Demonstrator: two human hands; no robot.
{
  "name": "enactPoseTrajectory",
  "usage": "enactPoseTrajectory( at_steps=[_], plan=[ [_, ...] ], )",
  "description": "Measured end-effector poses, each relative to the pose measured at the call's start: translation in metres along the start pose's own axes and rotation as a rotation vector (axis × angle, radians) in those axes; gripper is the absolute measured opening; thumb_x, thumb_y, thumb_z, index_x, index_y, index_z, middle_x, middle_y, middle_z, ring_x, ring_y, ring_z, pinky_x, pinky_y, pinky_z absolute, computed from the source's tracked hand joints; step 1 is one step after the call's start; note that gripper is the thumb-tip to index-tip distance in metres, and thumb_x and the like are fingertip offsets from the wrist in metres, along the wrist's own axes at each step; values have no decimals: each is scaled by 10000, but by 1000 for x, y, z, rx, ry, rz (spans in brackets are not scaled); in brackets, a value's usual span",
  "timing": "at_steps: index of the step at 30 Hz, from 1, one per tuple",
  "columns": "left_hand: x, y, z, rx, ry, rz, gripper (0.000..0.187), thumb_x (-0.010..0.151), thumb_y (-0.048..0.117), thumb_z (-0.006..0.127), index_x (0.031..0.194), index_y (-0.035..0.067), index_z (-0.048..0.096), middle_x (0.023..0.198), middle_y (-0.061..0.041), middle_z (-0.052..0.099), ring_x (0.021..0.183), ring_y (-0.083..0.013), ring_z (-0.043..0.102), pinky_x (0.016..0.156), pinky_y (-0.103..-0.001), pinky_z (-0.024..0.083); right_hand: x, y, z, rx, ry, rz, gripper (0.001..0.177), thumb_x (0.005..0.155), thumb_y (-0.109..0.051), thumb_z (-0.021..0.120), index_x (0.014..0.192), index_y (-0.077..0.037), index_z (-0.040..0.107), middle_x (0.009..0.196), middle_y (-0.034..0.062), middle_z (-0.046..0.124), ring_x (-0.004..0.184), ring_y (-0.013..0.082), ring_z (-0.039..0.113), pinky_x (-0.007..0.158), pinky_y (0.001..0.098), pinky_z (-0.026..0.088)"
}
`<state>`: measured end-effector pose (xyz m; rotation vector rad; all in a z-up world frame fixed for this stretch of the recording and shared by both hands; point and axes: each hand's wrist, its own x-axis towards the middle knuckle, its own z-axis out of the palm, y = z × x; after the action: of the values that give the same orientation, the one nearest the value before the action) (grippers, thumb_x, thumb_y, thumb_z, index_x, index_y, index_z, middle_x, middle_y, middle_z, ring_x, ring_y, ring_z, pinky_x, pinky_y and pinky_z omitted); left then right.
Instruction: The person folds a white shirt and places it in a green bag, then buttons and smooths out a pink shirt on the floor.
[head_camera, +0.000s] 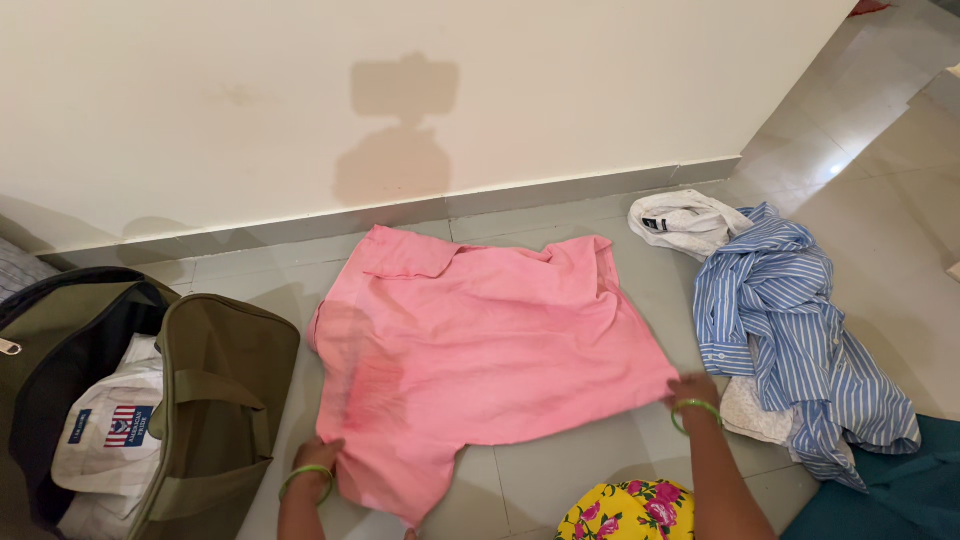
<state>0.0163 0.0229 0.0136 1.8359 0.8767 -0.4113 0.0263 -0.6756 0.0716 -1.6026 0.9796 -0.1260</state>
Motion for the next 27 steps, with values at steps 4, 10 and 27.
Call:
enactPoseTrajectory(
  at_steps=[4, 10, 27],
  plan=[
    [21, 43, -18, -316, -14, 160, 244, 911, 249, 654, 1016, 32, 693, 856, -64, 649, 729, -178, 555, 639, -359, 461, 30, -63, 11, 161, 84, -111, 543, 817, 81, 729, 1285, -81, 505, 851, 158, 636, 596, 220, 611, 456, 333, 478],
    [-32, 161, -65, -955, -103, 645, 62, 951, 103, 585, 954, 93, 646, 888, 45, 631, 784, -69, 590, 700, -248, 478, -1, -198, -24, 412, -26, -499, 425, 927, 21, 722, 1293, -62, 522, 803, 114, 650, 577, 165, 582, 464, 291, 442],
    [-289, 231, -178, -1051, -142, 1197, 44, 1149, 8, 535, 1117, 18, 564, 1095, -66, 591, 1045, -170, 590, 1043, -329, 497, -126, -278, -151, 871, -254, -838, 235, 1123, 68, 669, 1270, -68, 546, 931, 97, 652, 733, 189, 633, 663, 300, 523]
  ],
)
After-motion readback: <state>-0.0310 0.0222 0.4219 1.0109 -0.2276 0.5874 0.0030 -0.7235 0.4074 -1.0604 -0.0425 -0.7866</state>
